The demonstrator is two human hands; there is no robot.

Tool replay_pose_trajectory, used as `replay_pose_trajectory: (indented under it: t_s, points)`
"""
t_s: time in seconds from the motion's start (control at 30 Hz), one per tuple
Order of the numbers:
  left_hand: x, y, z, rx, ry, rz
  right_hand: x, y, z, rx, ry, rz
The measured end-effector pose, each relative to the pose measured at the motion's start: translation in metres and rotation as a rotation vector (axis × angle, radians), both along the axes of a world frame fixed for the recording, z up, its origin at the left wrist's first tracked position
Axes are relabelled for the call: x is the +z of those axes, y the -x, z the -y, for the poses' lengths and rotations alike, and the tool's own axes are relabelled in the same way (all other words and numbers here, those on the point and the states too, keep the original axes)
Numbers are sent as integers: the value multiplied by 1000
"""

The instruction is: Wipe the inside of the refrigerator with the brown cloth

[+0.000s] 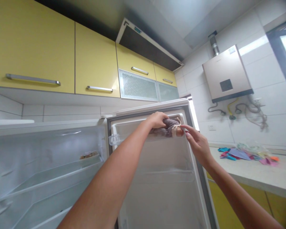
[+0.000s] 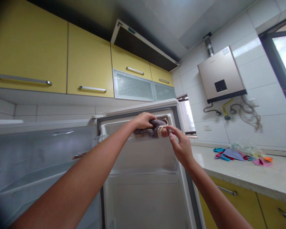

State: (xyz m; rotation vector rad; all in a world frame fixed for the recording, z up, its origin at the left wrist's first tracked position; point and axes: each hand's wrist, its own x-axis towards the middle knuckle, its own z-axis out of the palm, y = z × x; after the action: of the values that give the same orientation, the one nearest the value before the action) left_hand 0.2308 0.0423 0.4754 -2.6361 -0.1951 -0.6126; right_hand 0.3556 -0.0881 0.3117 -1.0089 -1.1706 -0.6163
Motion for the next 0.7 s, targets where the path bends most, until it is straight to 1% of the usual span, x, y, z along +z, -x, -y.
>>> replay_pose_trajectory:
  t_s: [0.1,0.17,0.27,0.37,0.47,0.53,0.6,0.7]
  points:
    - [-9,-5,15,42,-104,132,-2,1,0,1,-14,26]
    - [-15,-9,25,80,-159,184,-3,1,-1,16,-16,39]
    - [-20,-13,36,112,-194,220,-3,2,-1,30,-19,47]
    - [-22,-15,38,179,-187,266,-2,1,-3,29,-18,43]
    - [-23,-13,33,288,-132,317,-3,-3,-6,20,-14,25]
    - [-24,-9,25,363,-80,347,-4,-7,-8,6,-6,16]
    - [-24,-1,15,423,-32,371,-4,-12,-8,-4,15,17]
    - [-23,18,-5,496,27,399,-4,-18,-8,-10,64,3]
